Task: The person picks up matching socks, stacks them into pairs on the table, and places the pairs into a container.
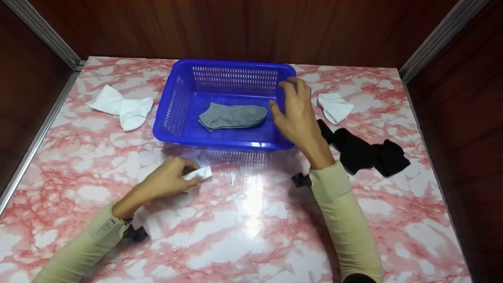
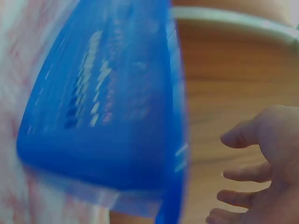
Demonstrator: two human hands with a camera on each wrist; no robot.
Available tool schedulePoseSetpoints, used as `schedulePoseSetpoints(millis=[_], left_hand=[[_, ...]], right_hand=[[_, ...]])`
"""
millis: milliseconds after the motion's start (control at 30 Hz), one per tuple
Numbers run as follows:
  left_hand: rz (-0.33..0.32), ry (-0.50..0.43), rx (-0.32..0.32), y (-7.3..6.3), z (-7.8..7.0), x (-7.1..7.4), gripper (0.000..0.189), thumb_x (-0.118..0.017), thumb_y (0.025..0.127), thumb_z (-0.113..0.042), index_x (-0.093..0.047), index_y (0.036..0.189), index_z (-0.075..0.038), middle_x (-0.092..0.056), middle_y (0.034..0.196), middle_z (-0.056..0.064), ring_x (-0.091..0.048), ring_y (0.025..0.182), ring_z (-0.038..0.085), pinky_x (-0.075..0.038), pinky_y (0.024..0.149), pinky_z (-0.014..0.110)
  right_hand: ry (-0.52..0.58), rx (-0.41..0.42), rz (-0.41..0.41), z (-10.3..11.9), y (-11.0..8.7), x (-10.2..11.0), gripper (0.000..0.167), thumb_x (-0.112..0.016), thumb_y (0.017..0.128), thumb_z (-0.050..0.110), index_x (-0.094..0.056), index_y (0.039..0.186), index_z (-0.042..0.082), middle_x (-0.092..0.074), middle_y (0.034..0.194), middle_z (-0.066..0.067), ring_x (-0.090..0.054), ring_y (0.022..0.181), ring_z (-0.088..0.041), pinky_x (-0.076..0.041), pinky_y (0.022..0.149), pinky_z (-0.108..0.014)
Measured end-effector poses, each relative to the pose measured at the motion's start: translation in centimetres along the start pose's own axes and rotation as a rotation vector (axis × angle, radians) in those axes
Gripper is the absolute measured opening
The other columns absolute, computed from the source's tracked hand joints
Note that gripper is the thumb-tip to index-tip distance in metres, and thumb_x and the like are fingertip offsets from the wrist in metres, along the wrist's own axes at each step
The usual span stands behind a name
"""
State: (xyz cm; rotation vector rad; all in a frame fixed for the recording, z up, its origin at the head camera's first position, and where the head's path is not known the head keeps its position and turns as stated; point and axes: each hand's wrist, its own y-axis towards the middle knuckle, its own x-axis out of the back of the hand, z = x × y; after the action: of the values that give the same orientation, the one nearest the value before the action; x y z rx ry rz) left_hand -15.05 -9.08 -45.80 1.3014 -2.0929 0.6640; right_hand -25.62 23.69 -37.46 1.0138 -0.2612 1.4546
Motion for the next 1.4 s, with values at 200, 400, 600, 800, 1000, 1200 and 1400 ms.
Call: schedulePoseSetpoints(millis=[200, 400, 600, 800, 1000, 1200, 1400], left_hand=[[0.031, -0.070, 0.023, 0.3, -1.4, -1.1, 0.010, -0.075, 0.089, -0.015, -0.078, 0.096, -0.008, -0.078, 0.083, 0.003, -0.061, 0.063, 0.008, -0.055, 0.063, 0.026], [0.061, -0.177, 0.047, 0.8, -2.0, -1.7, 0.021, -0.071, 0.094, -0.019, -0.077, 0.110, -0.006, -0.079, 0.091, 0.004, -0.064, 0.068, 0.009, -0.058, 0.069, 0.026], [0.042, -0.166, 0.055, 1.1, -1.9, -2.3, 0.017, -0.071, 0.097, -0.023, -0.076, 0.107, -0.011, -0.071, 0.088, -0.001, -0.057, 0.074, 0.008, -0.051, 0.072, 0.026], [-0.013, -0.079, 0.031, 1.0, -1.8, -2.2, 0.018, -0.070, 0.098, -0.025, -0.079, 0.106, -0.012, -0.077, 0.098, 0.002, -0.064, 0.086, 0.015, -0.055, 0.085, 0.038], [-0.016, -0.113, 0.067, 1.0, -1.7, -2.2, 0.035, -0.068, 0.100, -0.023, -0.072, 0.128, -0.003, -0.075, 0.105, 0.009, -0.067, 0.092, 0.019, -0.058, 0.090, 0.040], [0.003, -0.181, 0.068, 0.9, -1.6, -2.2, 0.033, -0.065, 0.101, -0.020, -0.071, 0.131, -0.007, -0.073, 0.104, 0.008, -0.063, 0.087, 0.014, -0.055, 0.086, 0.034], [-0.009, -0.280, 0.044, 0.7, -1.1, -1.9, 0.032, -0.062, 0.100, -0.013, -0.072, 0.129, -0.007, -0.072, 0.099, 0.007, -0.054, 0.075, 0.008, -0.044, 0.068, 0.021]], right_hand=[[0.035, 0.176, 0.003, 2.9, -2.6, 0.3, 0.031, -0.071, 0.097, 0.009, -0.068, 0.125, -0.005, -0.066, 0.129, -0.023, -0.062, 0.123, -0.036, -0.046, 0.114, -0.049], [0.120, 0.310, 0.122, 5.2, -5.4, -0.1, 0.013, -0.072, 0.096, 0.003, -0.074, 0.108, -0.002, -0.077, 0.101, -0.014, -0.073, 0.091, -0.024, -0.057, 0.089, -0.021], [0.229, 0.273, 0.411, 6.1, -8.2, -1.3, 0.011, -0.071, 0.097, 0.004, -0.077, 0.107, 0.003, -0.079, 0.095, -0.007, -0.071, 0.079, -0.010, -0.062, 0.072, -0.023], [0.090, 0.193, 0.582, 4.6, -10.0, -3.9, 0.013, -0.070, 0.096, 0.008, -0.077, 0.106, 0.004, -0.078, 0.094, -0.006, -0.071, 0.082, -0.014, -0.062, 0.075, -0.033], [-0.035, 0.031, 0.659, 3.5, -10.8, -7.0, 0.018, -0.071, 0.098, 0.023, -0.073, 0.103, 0.005, -0.074, 0.084, -0.003, -0.067, 0.075, -0.014, -0.059, 0.071, -0.036], [-0.117, -0.093, 0.639, 3.7, -11.2, -8.9, 0.027, -0.075, 0.095, 0.036, -0.065, 0.096, 0.011, -0.066, 0.079, 0.000, -0.058, 0.069, -0.015, -0.049, 0.063, -0.034], [-0.106, -0.067, 0.640, 3.5, -11.5, -9.1, 0.018, -0.076, 0.092, 0.025, -0.063, 0.089, 0.012, -0.063, 0.082, -0.001, -0.058, 0.074, -0.016, -0.048, 0.067, -0.034]])
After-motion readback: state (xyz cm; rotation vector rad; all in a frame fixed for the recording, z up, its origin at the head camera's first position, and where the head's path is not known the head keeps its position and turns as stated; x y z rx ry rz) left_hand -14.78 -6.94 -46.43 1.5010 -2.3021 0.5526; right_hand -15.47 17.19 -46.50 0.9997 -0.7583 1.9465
